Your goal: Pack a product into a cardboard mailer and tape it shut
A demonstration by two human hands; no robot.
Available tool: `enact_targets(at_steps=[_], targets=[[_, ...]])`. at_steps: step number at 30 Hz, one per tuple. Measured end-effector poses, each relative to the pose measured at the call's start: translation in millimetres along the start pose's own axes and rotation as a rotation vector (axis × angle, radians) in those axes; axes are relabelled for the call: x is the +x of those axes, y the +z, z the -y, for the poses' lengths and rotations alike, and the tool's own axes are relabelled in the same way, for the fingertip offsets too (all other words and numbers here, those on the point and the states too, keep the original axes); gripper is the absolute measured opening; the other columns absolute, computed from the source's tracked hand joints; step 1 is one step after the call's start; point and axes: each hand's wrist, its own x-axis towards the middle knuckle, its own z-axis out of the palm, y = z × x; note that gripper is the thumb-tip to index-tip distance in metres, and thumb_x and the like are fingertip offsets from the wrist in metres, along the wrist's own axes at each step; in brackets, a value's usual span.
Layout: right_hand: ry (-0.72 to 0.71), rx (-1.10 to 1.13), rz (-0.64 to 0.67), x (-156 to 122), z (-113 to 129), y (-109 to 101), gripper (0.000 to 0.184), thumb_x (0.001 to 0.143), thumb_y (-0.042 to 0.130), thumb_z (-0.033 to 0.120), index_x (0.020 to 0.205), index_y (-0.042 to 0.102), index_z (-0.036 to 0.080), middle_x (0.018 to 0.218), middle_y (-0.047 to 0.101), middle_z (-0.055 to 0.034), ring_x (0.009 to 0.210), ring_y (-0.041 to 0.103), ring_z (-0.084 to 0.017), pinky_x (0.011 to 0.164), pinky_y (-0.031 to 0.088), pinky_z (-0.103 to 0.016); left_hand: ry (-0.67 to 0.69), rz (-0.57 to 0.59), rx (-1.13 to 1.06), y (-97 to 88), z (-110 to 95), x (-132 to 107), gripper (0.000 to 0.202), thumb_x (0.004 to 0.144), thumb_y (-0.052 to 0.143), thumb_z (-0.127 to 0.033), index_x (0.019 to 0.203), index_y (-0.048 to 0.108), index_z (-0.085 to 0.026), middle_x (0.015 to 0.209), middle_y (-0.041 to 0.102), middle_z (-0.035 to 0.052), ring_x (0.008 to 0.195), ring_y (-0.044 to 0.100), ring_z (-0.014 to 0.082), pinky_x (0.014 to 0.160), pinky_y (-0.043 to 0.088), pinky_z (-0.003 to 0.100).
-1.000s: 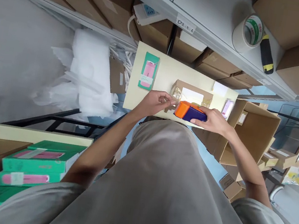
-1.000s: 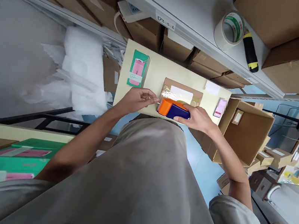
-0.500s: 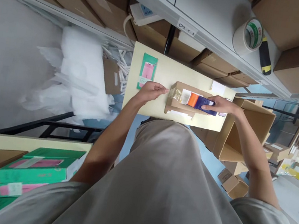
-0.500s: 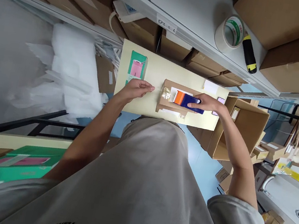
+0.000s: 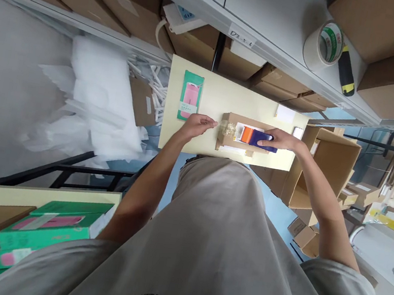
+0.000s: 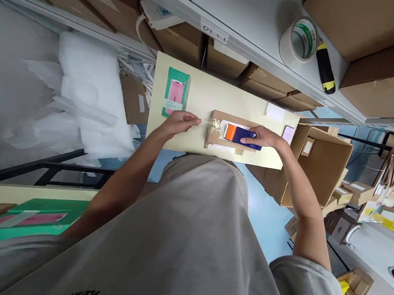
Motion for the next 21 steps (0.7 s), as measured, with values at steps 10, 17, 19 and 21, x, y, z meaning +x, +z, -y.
enact_targets(at_steps=[10, 17, 19, 21], targets=[[0.025, -0.033, -0.029, 6.0, -0.5, 4.0, 0.071, 0.086, 0.082, 0.085, 0.101, 0.077, 0.016, 0.090, 0.078, -0.0076, 0.076, 0.064, -0.018, 0.071, 0.048, -0.031, 0.066, -0.050, 0.004, 6.7, 22.4, 12.0, 0.054, 0.063, 0.100, -0.063, 0.082, 0.079, -0.017, 0.081, 0.079, 0.0088, 0.072, 0.064, 0.0173, 0.065, 0.048, 0.029], [0.074, -0.027, -0.033, 6.4, 2.4, 5.1, 0.068, 0.086, 0.086, 0.080, 0.103, 0.079, 0.015, 0.093, 0.080, -0.0088, 0.076, 0.067, -0.018, 0.070, 0.049, -0.030, 0.018, 0.034, -0.078, 38.7, 34.1, 23.3, 0.053, 0.068, 0.099, -0.064, 0.086, 0.079, -0.018, 0.076, 0.074, 0.0041, 0.060, 0.054, 0.0124, 0.059, 0.043, 0.028], [0.078, -0.027, -0.033, 7.6, 2.9, 5.3, 0.067, 0.087, 0.086, 0.080, 0.103, 0.079, 0.015, 0.093, 0.080, -0.0087, 0.076, 0.066, -0.018, 0.069, 0.048, -0.030, -0.011, 0.013, -0.075, 40.4, 37.0, 23.1, 0.053, 0.071, 0.099, -0.059, 0.097, 0.079, -0.018, 0.085, 0.078, 0.0053, 0.063, 0.058, 0.0129, 0.062, 0.047, 0.029], [0.073, -0.037, -0.036, 8.9, 4.3, 5.3, 0.067, 0.086, 0.085, 0.081, 0.101, 0.078, 0.015, 0.090, 0.079, -0.0077, 0.074, 0.065, -0.017, 0.068, 0.047, -0.030, -0.075, -0.062, -0.040, 37.9, 39.0, 20.7, 0.061, 0.068, 0.102, -0.051, 0.112, 0.078, -0.018, 0.094, 0.081, 0.0062, 0.067, 0.063, 0.0145, 0.065, 0.051, 0.030]])
